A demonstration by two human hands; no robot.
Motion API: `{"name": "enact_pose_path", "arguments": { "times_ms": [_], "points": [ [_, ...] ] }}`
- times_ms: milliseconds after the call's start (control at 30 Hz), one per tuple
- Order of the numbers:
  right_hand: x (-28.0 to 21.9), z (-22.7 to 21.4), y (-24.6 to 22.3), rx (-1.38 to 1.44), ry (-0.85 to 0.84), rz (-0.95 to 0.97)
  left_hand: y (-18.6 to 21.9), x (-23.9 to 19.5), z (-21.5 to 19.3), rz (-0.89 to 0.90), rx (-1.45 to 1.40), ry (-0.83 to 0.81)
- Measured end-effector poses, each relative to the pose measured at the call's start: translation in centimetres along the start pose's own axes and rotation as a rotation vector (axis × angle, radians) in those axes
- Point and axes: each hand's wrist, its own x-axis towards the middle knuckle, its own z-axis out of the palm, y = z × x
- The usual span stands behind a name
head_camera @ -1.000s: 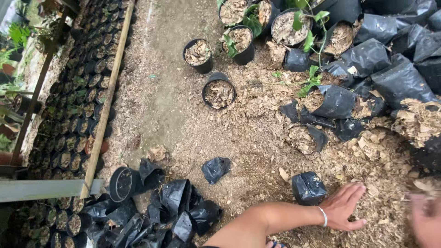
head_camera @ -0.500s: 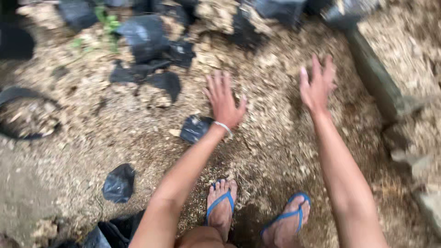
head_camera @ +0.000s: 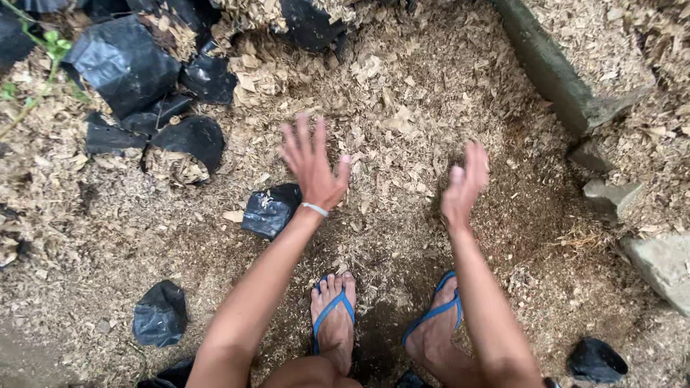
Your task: The person fills black plastic planting pouches with wood shavings from a pile on the ground. They repeatedly scoop material with both hands, stuff it into the pouches, and place the filled pouches into a growing pile.
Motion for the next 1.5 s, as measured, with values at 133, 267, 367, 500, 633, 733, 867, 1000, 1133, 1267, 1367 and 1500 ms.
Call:
{"name": "enact_pose_path", "arguments": {
  "times_ms": [133,267,367,500,633,733,867,1000,1133,1267,1367,1500],
  "points": [
    [-4.7,2.7,0.6,0.147,0.157,0.102,-0.4,-1.4,0.8,-0.038,-0.184,-0.088],
    [-5.7,7.6,-3.2,0.186,-0.022,0.251,1.3,-2.4,3.6,0.016,-0.340,-0.144],
    [-3.3,8.4,-5.6,0.278,-0.086,0.263,1.6,-1.1,4.1,0.024,-0.451,-0.140],
    [2.2,6.0,-7.0,0.127,0.020,0.037,2.1,-0.2,2.7,-0.038,-0.324,0.136],
    [6.2,4.4,-7.5,-0.009,-0.297,0.007,0.9,-2.1,0.7,-0.116,-0.316,-0.051],
    [5.6,7.1,-9.1,-0.194,-0.576,0.051,2.2,-3.2,3.3,-0.131,-0.362,-0.050],
    [-0.1,8.9,-8.3,-0.173,-0.500,0.157,3.2,-5.8,6.0,-0.316,-0.547,-0.012],
    [-3.6,9.8,-8.4,0.026,-0.324,0.496,4.8,-5.4,5.6,-0.722,-1.135,-0.071],
    [-5.3,8.4,-8.3,0.430,-0.249,0.908,4.9,-6.6,5.3,-0.655,-1.061,-0.166],
    [-8.2,6.2,-6.9,0.687,-0.190,0.873,6.9,-7.7,5.3,-0.413,-0.633,-0.186],
    [-4.9,3.5,-8.5,0.963,-0.144,1.122,11.7,-4.2,3.1,-0.400,-0.520,-0.259],
    [15.4,-5.7,-17.9,0.996,-0.135,0.843,22.0,14.0,-3.0,-0.175,-0.683,-0.218]
  ]
}}
